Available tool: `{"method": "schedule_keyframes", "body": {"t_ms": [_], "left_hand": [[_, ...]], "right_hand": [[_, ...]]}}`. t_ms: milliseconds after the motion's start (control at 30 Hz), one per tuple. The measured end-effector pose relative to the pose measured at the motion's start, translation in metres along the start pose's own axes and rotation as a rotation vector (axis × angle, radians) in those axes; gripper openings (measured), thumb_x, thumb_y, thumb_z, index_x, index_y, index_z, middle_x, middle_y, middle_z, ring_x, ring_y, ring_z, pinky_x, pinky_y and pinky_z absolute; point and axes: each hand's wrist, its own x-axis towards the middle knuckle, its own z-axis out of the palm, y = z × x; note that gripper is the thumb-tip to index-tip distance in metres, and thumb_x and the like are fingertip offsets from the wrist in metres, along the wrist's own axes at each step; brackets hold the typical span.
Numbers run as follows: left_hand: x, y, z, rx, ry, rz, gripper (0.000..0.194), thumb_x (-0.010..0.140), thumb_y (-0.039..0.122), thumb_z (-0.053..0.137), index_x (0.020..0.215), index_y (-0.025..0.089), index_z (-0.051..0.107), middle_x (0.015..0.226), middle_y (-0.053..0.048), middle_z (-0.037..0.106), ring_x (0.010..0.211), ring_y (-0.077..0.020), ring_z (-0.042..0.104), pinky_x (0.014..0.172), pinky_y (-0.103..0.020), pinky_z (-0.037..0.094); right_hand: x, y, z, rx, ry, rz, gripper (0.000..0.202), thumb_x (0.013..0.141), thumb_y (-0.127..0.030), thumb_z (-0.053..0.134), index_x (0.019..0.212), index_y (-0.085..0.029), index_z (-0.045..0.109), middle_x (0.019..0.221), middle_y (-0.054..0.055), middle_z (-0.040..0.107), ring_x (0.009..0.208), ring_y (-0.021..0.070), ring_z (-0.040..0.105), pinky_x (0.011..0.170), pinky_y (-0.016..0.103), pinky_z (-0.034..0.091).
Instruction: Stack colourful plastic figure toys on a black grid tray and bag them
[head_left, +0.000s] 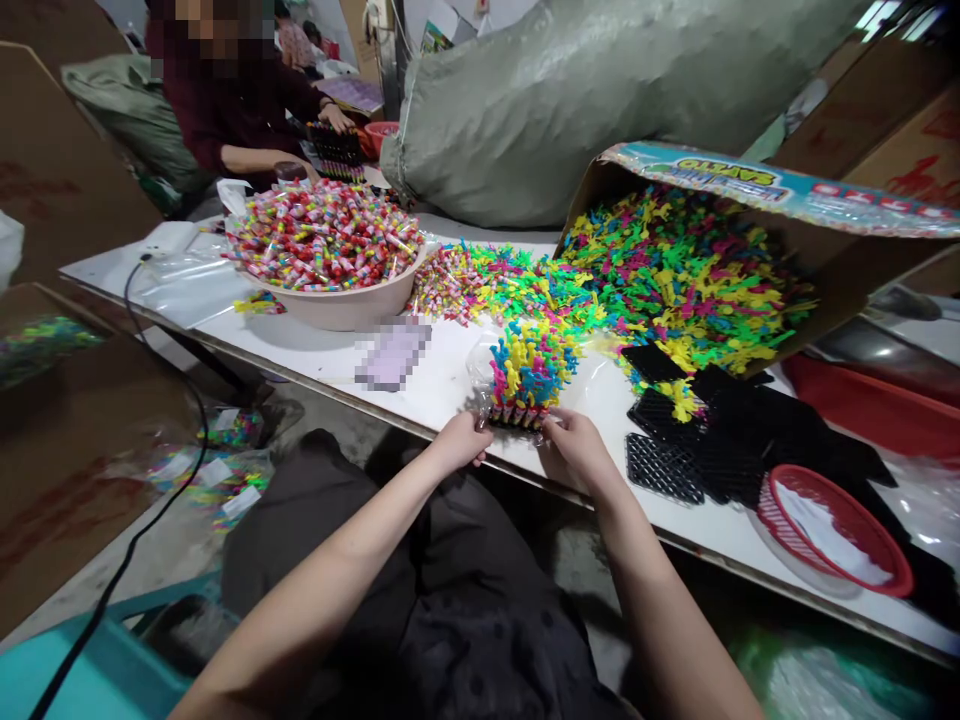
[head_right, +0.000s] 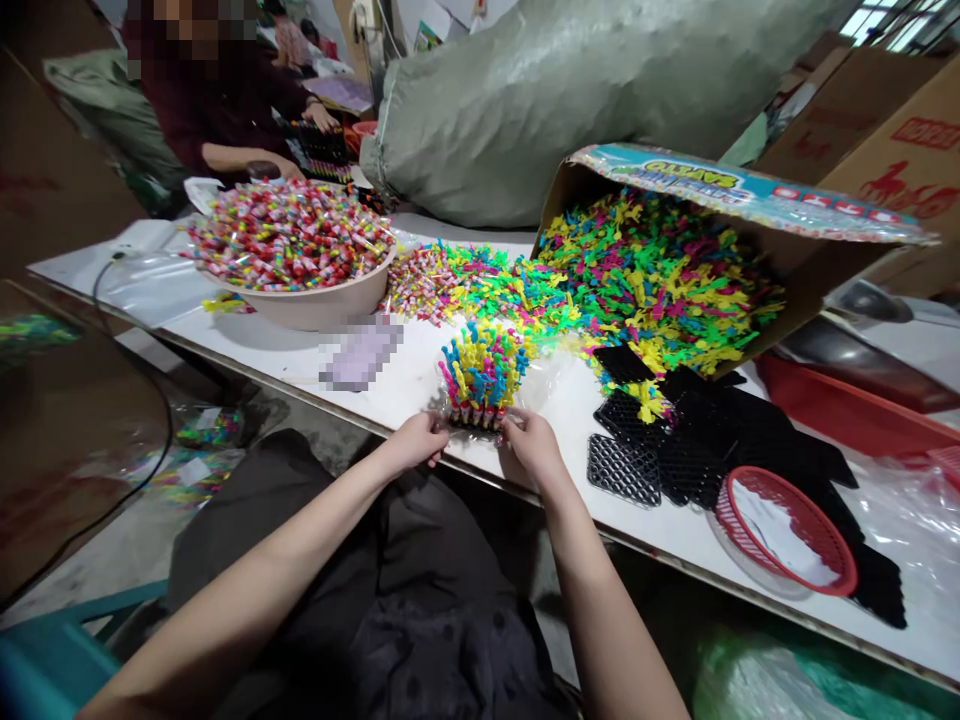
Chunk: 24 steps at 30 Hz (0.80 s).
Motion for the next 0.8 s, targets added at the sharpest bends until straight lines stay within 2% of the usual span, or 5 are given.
{"method": "schedule_keyframes", "body": {"t_ms": [167, 300, 400, 600, 800], "left_hand": [[-0.007, 0.005, -0.004, 0.087, -0.085, 0.009, 0.010, 0.068, 0.012, 0.044, 0.074, 0.014, 0.051, 0.035, 0.008, 0.037, 0.031, -0.0083, 0.035, 0.035, -0.020, 0.030], [-0.005, 0.004, -0.010, 0.341, 0.152, 0.092, 0.044, 0.070, 0.020, 0.048, 0.114, 0.013, 0.043, 0.052, 0.002, 0.053, 0.045, -0.0141, 0.050, 0.046, -0.024, 0.037], [-0.001, 0.009, -0.017, 0.597, 0.316, 0.139, 0.057, 0.072, 0.029, 0.051, 0.124, 0.015, 0.034, 0.071, -0.005, 0.062, 0.063, -0.0198, 0.058, 0.056, -0.027, 0.039], [0.012, 0.020, -0.026, 0.746, 0.319, 0.221, 0.028, 0.073, 0.030, 0.050, 0.099, 0.021, 0.053, 0.084, -0.005, 0.063, 0.075, -0.0196, 0.057, 0.060, -0.025, 0.037], [0.041, 0.019, -0.028, 0.287, 0.478, 0.334, 0.011, 0.073, 0.023, 0.042, 0.062, 0.019, 0.045, 0.056, 0.003, 0.046, 0.057, -0.0111, 0.045, 0.054, -0.020, 0.032]], "right_hand": [[-0.001, 0.001, 0.001, -0.174, 0.075, -0.029, 0.034, 0.076, -0.032, 0.048, 0.101, -0.013, 0.062, 0.063, 0.004, 0.063, 0.058, 0.0158, 0.058, 0.056, 0.023, 0.039], [-0.006, 0.002, -0.008, -0.230, 0.144, 0.029, 0.038, 0.078, -0.039, 0.046, 0.107, -0.016, 0.056, 0.063, 0.002, 0.062, 0.054, 0.0147, 0.055, 0.054, 0.023, 0.037], [-0.008, -0.002, -0.016, -0.300, 0.220, 0.033, 0.025, 0.076, -0.037, 0.046, 0.090, -0.019, 0.057, 0.069, 0.002, 0.062, 0.058, 0.0143, 0.054, 0.056, 0.023, 0.035], [0.002, -0.016, -0.019, -0.390, 0.285, -0.028, 0.029, 0.077, -0.045, 0.043, 0.069, -0.019, 0.053, 0.068, 0.002, 0.059, 0.063, 0.0147, 0.051, 0.057, 0.023, 0.032], [0.021, -0.023, -0.032, -0.542, 0.342, 0.022, 0.030, 0.079, -0.036, 0.039, 0.064, -0.017, 0.058, 0.064, 0.006, 0.059, 0.058, 0.0141, 0.048, 0.049, 0.023, 0.024]]}}
